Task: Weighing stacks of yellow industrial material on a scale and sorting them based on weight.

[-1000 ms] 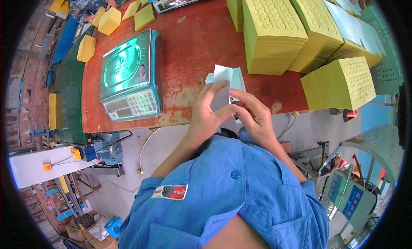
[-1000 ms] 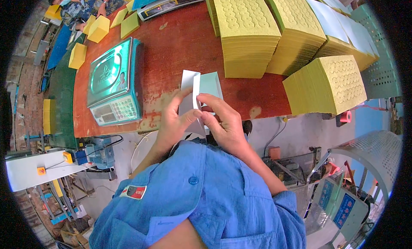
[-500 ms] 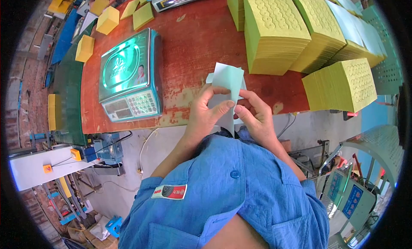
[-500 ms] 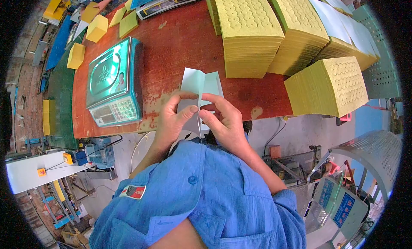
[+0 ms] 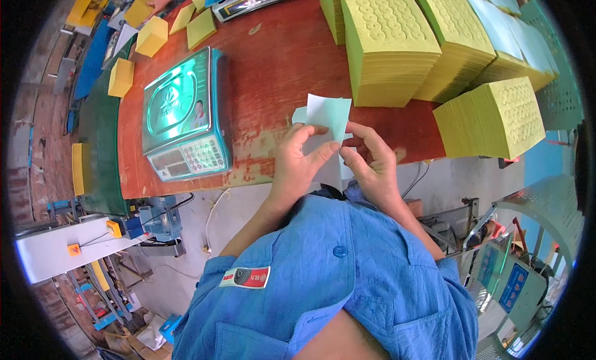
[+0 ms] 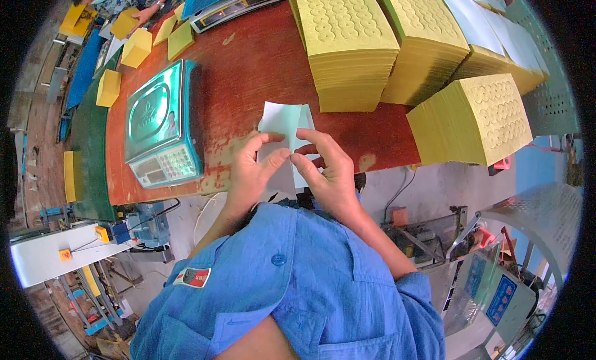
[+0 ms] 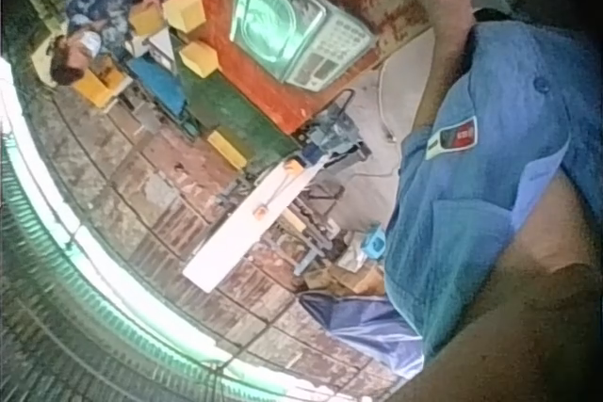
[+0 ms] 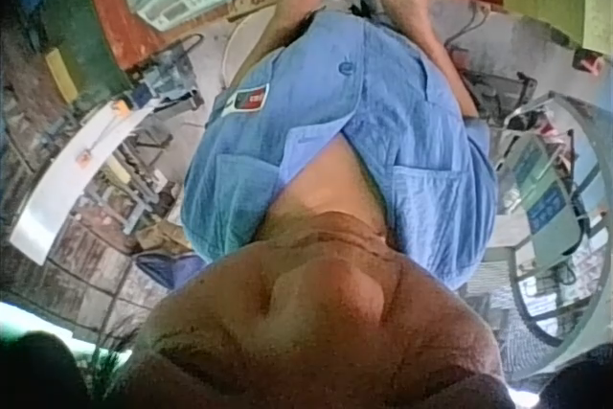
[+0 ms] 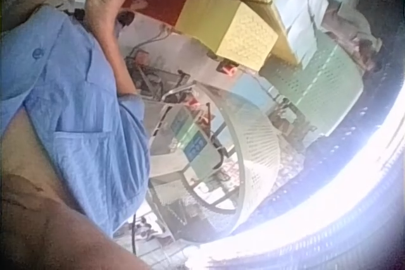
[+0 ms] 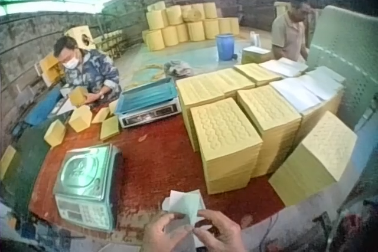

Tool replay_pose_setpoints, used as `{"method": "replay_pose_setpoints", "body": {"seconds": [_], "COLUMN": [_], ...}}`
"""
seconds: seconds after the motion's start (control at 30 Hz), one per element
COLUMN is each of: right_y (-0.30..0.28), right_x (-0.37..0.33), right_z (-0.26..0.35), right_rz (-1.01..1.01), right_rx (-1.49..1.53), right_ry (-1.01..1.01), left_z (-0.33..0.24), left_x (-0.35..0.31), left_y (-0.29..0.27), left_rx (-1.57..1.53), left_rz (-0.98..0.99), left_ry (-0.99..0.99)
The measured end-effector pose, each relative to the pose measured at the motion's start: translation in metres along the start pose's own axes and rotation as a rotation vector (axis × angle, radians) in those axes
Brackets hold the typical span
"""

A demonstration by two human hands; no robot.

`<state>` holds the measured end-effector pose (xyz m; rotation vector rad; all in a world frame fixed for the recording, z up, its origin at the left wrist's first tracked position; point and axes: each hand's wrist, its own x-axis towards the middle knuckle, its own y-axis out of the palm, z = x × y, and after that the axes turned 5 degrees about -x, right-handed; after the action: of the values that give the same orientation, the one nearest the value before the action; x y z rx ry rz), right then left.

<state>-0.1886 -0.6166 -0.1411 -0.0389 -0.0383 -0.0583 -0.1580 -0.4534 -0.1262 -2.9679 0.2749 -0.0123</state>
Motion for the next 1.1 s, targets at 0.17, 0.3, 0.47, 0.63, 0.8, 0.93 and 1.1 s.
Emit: {"method": "replay_pose_setpoints", "body": {"seconds": [0.17, 0.3, 0.47, 0.63, 0.8, 0.93, 1.1], "right_y": [-0.005, -0.009, -0.014, -0.008, -0.009, -0.002, 0.003], "right_x": [-0.002, -0.005, 0.005, 0.006, -0.003, -0.005, -0.005], "right_z": [0.003, 0.000, 0.000, -0.006, 0.004, 0.007, 0.009], "right_rz": [-0.018, -0.069, -0.148, -0.339, -0.205, -0.193, -0.153], "right_rx": [0.061, -0.048, -0.373, -0.370, -0.371, -0.334, -0.363], "right_ry": [0.032, -0.038, 0.088, -0.090, -0.244, -0.304, -0.416], "left_z": [0.005, 0.006, -0.001, 0.005, 0.006, 0.007, 0.004], "left_x": [0.000, -0.001, -0.007, -0.011, -0.009, -0.012, -0.013], "left_y": [0.008, 0.012, 0.013, 0.020, 0.013, 0.013, 0.009], "left_rx": [0.058, 0.144, 0.188, 0.215, 0.254, -0.013, -0.152], "left_rz": [-0.102, -0.151, -0.009, -0.055, -0.044, -0.026, 0.021], "left_ry": [0.000, 0.024, 0.137, 0.183, 0.029, 0.008, -0.050]}}
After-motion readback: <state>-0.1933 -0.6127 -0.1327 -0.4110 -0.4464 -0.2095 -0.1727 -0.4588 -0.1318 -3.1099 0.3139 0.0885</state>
